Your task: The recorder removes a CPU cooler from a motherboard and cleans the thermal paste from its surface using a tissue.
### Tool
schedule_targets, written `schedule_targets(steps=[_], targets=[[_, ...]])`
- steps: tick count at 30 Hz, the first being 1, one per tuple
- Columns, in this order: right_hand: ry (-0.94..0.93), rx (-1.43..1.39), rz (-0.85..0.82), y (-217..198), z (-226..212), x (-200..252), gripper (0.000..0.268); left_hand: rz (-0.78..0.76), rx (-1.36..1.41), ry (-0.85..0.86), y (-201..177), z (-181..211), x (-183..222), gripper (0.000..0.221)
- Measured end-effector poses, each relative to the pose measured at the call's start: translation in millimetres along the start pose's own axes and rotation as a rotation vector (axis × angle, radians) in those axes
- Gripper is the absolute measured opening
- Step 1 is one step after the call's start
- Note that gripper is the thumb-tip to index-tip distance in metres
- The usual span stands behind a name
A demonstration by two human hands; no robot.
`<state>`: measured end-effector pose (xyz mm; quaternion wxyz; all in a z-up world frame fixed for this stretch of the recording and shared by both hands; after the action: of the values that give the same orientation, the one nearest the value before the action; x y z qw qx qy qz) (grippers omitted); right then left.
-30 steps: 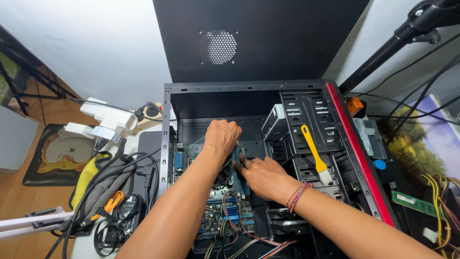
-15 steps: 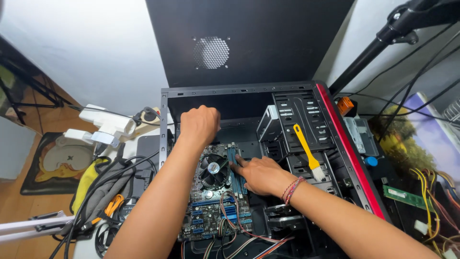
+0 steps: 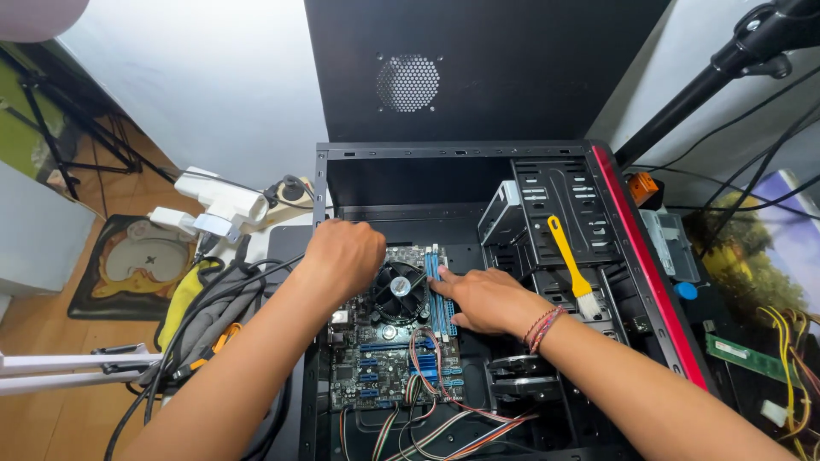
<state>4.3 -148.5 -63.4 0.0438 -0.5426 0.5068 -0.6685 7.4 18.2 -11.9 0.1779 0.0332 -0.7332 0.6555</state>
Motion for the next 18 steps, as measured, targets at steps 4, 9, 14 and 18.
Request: schedule_targets(steps=[4, 9, 14, 18], targets=[[0.009, -0.029, 0.002, -3, -1, 4, 0.069, 0.046, 0.027, 0.062, -6, 15, 8, 0.011], [0.032, -0.041, -0.011, -6, 0, 6, 0.072, -0.380, 0.375, 0.119, -5, 24, 15, 0.017], [-0.026, -0.077, 0.090, -23, -6, 17, 0.064, -0.208, 0.552, 0.365, -25, 27, 4, 0.025], [-0.117, -0.095, 0.248, -30, -4, 18, 0.048, 0.540, 0.494, 0.581, -76, 20, 28, 0.023]])
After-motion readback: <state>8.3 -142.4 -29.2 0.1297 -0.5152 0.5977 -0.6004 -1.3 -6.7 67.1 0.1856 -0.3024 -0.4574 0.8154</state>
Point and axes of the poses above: each hand's wrist, its own x-axis away from the middle knuckle, its own y-axis out of the palm, z = x × y, the point moved 8 cm from there along -x, towards the middle knuckle, and after that the axes turned 15 degrees about -z, right-handed, at the moved point
